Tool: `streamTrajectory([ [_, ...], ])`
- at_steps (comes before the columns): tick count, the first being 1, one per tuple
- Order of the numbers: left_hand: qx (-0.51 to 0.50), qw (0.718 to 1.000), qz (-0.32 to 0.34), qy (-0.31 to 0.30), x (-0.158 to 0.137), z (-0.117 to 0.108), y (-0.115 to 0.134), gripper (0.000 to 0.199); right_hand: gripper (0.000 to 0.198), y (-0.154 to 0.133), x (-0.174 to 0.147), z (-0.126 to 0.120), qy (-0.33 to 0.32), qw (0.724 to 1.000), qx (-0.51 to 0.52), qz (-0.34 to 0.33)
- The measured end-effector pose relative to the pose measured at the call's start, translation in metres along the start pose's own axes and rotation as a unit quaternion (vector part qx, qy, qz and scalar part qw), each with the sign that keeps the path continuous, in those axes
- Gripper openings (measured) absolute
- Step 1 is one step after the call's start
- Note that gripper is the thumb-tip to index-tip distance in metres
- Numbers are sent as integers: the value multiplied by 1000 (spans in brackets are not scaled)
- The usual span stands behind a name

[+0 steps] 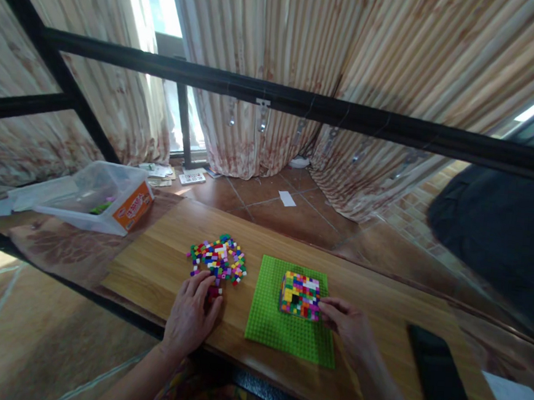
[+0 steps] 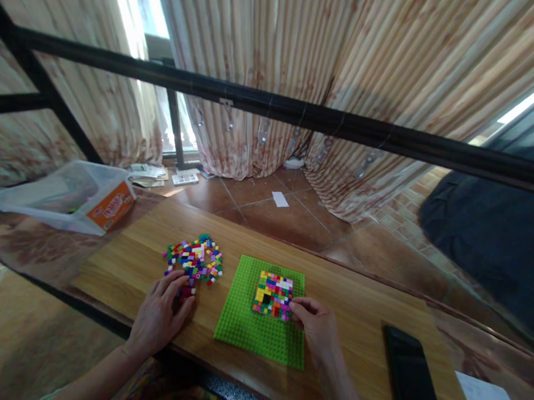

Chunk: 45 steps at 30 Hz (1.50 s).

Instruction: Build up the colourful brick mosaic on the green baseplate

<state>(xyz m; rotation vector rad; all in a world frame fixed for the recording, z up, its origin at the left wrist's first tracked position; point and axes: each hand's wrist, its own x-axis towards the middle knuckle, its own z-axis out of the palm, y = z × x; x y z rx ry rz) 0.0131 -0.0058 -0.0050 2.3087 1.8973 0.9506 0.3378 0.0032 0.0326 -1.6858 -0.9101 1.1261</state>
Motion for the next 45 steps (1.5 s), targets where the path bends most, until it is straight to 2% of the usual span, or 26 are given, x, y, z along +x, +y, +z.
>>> streamTrajectory([
  [4,-14,1000,-15,0,-1,-2,3,35,31,-1,0,-5,7,997,-66,-41],
  [8,-33,999,-25,-3,-3,-5,6,37,28,-8,-14,1,78,977,-167,-106],
  [9,-37,999,-27,-6,-4,-6,6,38,28,-10,-21,6,77,973,-183,-122],
  [12,-48,998,-35,-14,-5,-8,6,42,29,-16,-45,35,55,965,-194,-169],
  [16,-68,997,-40,-22,-6,-10,6,46,24,-15,-63,87,-88,931,-222,-277],
  [18,-82,996,-42,-21,-7,-13,5,47,23,-12,-59,110,-115,914,-240,-306],
  [23,-91,994,-47,-24,-15,-22,-2,56,27,-6,-27,145,-75,888,-295,-345],
  [26,-37,997,-59,-27,-19,-23,-8,68,33,-4,-7,161,-34,873,-300,-383],
  [30,54,995,-76,-26,-16,-14,-14,82,40,4,6,182,-24,879,-275,-389],
  [34,85,993,-72,-38,-5,-4,-14,87,47,18,-2,196,-48,895,-251,-365],
  [41,82,993,-73,-37,15,10,-10,72,46,27,-22,208,-63,913,-212,-343],
  [45,83,994,-53,-50,18,15,-13,74,46,27,-32,213,-77,906,-203,-364],
])
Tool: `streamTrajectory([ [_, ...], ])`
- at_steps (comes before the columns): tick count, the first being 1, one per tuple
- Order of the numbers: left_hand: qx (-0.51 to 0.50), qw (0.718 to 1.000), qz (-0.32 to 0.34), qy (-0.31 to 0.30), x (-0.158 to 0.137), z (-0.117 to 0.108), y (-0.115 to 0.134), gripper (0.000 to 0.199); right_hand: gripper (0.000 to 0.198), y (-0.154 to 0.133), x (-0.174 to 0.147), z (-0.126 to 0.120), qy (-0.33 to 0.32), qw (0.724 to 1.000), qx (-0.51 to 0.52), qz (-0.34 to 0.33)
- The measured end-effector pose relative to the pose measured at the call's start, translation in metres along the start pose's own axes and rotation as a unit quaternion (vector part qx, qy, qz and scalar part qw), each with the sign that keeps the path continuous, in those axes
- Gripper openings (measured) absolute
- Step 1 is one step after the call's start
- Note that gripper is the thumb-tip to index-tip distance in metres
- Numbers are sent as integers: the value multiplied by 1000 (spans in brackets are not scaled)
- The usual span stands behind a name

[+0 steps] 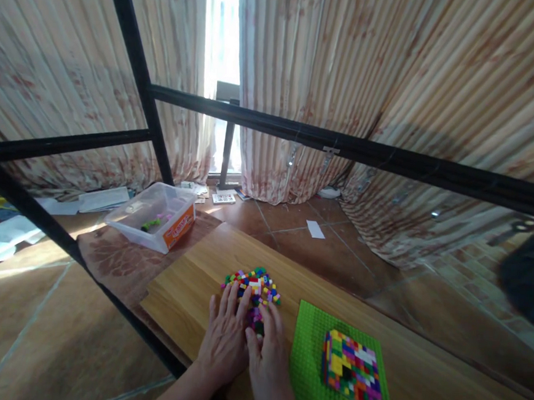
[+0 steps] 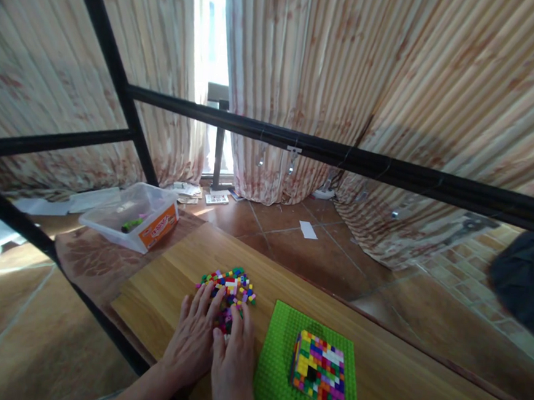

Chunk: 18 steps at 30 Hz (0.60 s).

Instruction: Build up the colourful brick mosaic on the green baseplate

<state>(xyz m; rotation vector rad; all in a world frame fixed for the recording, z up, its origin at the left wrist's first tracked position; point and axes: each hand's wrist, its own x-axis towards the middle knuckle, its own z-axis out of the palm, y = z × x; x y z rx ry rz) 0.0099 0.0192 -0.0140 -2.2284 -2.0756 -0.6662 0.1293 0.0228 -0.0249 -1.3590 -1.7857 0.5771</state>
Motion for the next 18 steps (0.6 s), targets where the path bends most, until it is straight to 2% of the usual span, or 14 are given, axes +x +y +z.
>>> streamTrajectory([
  [5,4,1000,2,1,1,-1,1,73,43,-5,10,-6,9,1000,-13,-24],
  [10,-39,999,-15,15,1,-4,5,86,47,-2,67,-16,33,997,-68,4],
  [14,-76,995,-52,25,10,-8,-3,87,51,3,116,-13,-28,995,-100,-3],
  [18,-108,990,-86,33,33,-10,-23,79,47,11,126,-2,-103,989,-96,-32],
])
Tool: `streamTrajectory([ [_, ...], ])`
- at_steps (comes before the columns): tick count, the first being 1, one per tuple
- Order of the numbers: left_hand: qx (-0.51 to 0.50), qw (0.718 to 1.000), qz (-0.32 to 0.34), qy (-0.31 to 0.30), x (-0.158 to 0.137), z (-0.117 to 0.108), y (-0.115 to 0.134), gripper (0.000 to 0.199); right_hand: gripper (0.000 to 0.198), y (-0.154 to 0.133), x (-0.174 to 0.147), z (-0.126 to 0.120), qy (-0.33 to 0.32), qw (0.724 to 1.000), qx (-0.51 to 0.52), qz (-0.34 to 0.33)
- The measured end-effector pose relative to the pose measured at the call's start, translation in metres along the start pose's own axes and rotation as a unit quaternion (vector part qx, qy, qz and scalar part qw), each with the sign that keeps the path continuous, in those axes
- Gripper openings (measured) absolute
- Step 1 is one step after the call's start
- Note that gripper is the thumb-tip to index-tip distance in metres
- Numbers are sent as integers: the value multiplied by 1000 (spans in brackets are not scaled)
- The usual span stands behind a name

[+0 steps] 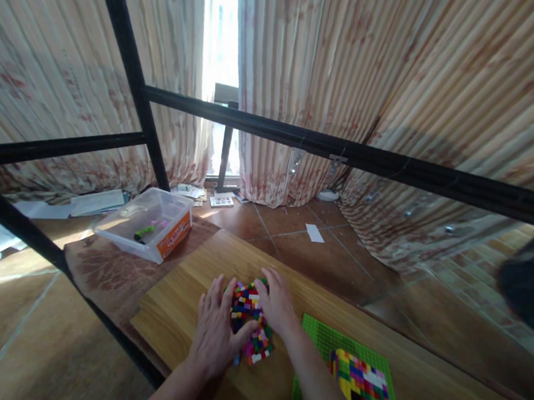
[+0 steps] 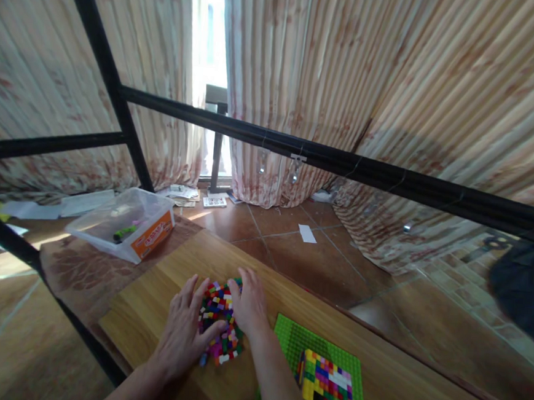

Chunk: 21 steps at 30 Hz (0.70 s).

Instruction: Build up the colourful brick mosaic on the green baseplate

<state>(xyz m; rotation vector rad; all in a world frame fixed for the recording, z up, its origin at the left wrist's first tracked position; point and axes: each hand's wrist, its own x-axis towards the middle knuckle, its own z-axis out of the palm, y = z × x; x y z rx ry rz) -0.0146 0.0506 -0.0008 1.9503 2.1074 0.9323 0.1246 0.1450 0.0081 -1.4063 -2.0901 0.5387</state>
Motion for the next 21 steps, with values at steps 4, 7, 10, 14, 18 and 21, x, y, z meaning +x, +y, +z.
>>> streamTrajectory([
  [4,-17,1000,18,-19,23,2,-12,72,41,6,-13,13,-11,999,10,-44],
  [7,-25,997,49,-49,28,3,-12,64,37,8,-20,17,-11,998,30,-56],
  [10,-39,994,77,-70,27,0,-9,57,33,7,-22,16,-24,996,50,-66],
  [14,-87,985,118,-87,25,-6,-7,53,31,2,-26,9,-39,993,90,-70],
  [18,-147,979,108,-93,25,-11,-8,46,33,-1,-32,-2,-51,990,121,-40],
  [21,-186,973,86,-104,24,-12,-9,42,33,1,-35,-10,-53,987,149,3],
])
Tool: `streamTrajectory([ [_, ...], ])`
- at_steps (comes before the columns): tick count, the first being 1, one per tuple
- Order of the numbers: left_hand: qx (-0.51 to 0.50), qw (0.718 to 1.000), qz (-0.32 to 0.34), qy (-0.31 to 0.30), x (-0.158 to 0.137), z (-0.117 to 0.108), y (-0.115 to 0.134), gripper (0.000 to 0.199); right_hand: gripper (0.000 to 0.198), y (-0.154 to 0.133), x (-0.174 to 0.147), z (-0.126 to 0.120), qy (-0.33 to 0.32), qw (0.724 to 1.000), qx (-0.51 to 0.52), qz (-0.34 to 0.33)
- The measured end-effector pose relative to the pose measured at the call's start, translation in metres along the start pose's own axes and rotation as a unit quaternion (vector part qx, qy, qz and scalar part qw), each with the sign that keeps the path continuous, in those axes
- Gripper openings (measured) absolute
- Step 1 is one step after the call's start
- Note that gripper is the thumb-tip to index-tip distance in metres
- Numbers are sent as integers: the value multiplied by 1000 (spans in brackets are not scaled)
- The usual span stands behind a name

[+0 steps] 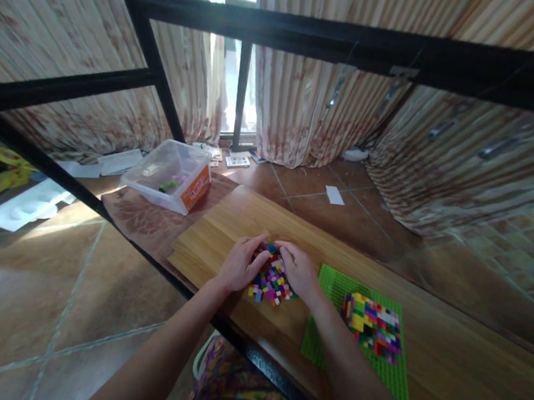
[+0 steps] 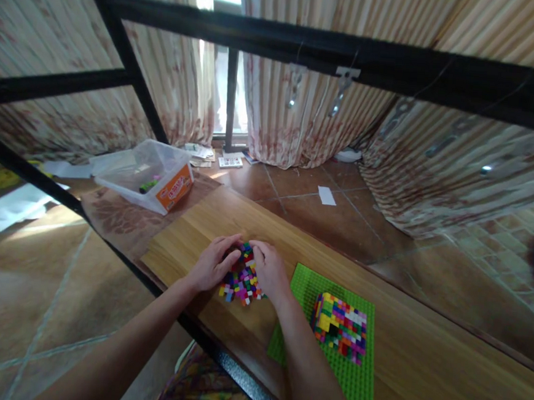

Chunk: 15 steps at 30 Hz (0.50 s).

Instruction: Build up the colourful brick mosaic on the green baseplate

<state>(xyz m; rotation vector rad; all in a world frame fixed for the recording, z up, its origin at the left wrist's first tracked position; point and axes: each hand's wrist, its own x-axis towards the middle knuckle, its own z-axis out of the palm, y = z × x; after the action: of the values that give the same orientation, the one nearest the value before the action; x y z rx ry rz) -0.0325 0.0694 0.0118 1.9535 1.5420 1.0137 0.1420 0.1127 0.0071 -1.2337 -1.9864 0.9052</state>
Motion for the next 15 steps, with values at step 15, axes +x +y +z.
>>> streamTrajectory([
  [15,-127,982,-96,103,-1,5,-13,44,28,-5,22,5,-34,987,-152,-25],
])
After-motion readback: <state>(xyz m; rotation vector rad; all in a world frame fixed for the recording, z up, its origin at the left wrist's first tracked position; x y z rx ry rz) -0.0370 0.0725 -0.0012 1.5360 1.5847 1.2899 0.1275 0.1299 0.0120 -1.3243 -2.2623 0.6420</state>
